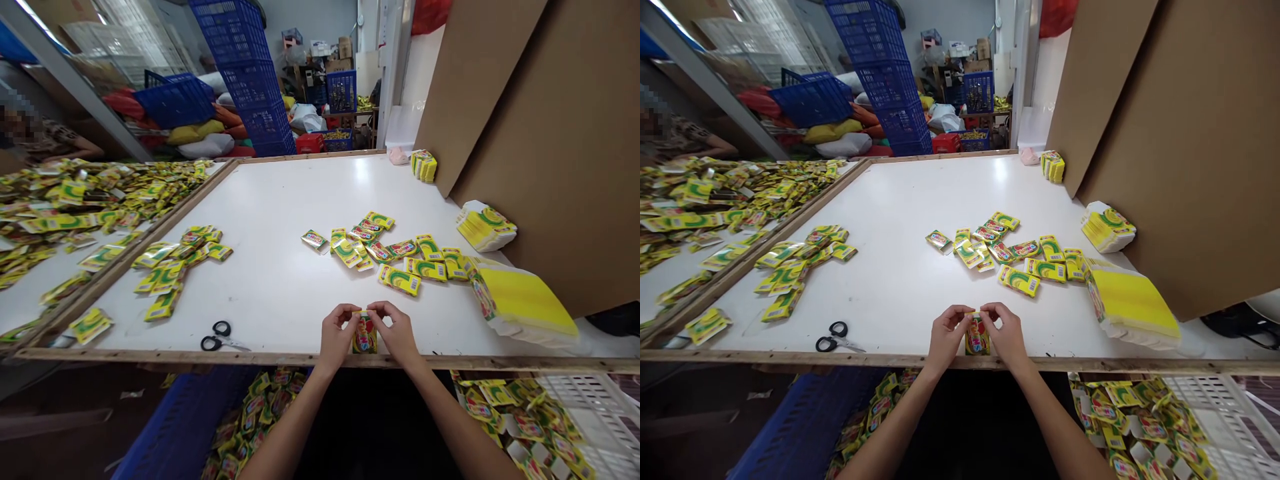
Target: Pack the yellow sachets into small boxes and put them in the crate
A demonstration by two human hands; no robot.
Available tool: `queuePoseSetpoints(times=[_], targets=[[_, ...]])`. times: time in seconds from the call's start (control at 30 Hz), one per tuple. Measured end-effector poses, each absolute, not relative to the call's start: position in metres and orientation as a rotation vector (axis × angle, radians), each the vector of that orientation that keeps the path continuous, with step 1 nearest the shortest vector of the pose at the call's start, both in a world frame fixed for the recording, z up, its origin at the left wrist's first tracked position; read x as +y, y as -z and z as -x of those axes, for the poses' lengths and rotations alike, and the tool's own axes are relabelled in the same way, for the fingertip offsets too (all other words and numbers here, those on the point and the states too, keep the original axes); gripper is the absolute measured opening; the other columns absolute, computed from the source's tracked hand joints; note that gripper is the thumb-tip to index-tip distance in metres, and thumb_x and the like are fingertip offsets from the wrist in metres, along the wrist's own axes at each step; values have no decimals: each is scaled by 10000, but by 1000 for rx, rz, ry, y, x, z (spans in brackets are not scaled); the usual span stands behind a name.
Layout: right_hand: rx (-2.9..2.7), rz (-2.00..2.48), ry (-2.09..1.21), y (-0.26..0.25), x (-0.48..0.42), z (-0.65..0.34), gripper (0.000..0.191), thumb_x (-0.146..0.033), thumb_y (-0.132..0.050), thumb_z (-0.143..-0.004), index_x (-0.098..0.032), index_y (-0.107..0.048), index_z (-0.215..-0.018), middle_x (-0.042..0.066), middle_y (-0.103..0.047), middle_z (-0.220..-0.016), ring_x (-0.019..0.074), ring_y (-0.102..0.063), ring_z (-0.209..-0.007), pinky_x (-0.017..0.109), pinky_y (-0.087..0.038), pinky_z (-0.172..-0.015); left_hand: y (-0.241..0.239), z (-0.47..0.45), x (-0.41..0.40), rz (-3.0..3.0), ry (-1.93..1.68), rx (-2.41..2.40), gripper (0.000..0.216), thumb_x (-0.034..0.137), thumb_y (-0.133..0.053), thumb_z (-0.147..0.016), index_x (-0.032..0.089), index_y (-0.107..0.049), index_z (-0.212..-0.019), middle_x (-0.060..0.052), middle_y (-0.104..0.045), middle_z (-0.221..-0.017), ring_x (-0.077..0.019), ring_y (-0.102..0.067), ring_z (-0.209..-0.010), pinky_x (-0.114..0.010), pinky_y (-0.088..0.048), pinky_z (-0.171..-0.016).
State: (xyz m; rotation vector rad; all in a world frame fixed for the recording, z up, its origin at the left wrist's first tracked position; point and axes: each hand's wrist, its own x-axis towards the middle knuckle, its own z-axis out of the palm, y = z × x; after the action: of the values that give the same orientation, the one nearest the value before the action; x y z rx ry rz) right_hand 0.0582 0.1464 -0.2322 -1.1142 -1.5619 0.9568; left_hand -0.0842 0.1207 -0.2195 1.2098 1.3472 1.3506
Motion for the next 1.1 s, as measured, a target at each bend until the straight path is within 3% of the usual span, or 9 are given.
queuePoseSetpoints(times=[0.13,0.5,0.67,0.83,0.97,1.1], targets=[[-1589,1124,-983,229,154,-61,224,-393,-552,-839,-194,-656,-846,38,-678,-755,177,-600,-685,301,-502,-648,218,84,126,-1187,-1358,1339,162,314,-658,-763,160,-649,-810,-15,-636,-709,-141,-585,-679,-248,-479,-656],[-1653,1042,-970,240,142,-68,224,-370,-517,-878,-225,-673,-949,52,-692,-911,193,-619,-810,335,-499,-735,219,98,113,-1294,-1230,1321,240,325,-656,-767,185,-708,-955,-69,-721,-928,-210,-652,-859,-339,-526,-803],[-1638,1329,-571,248,183,-101,360,-380,-563,-835,-190,-578,-1140,117,-632,-1133,260,-564,-1028,430,-443,-876,194,151,77,-1255,-1332,1584,242,354,-640,-778,174,-681,-934,-66,-722,-918,-217,-673,-855,-319,-545,-772],[-1951,1597,-346,260,223,-121,515,-252,-647,-747,-213,-514,-1243,127,-530,-1304,329,-433,-1204,499,-367,-929,174,241,18,-1386,-941,1924,390,455,-690,-694,200,-696,-989,-84,-731,-993,-290,-667,-955,-395,-541,-833],[-2015,1581,-353,257,224,-108,543,-238,-682,-709,-199,-527,-1228,140,-601,-1170,333,-488,-1129,474,-378,-913,174,245,9,-1357,-927,1988,504,455,-695,-689,218,-629,-1129,-103,-677,-1139,-301,-618,-1071,-468,-464,-954],[-1868,1338,-867,254,198,-88,389,-348,-531,-834,-203,-502,-1194,87,-673,-976,253,-616,-914,404,-462,-804,199,176,52,-1223,-1131,1631,481,388,-632,-777,207,-518,-1208,-131,-633,-1152,-260,-613,-1069,-447,-481,-927]])
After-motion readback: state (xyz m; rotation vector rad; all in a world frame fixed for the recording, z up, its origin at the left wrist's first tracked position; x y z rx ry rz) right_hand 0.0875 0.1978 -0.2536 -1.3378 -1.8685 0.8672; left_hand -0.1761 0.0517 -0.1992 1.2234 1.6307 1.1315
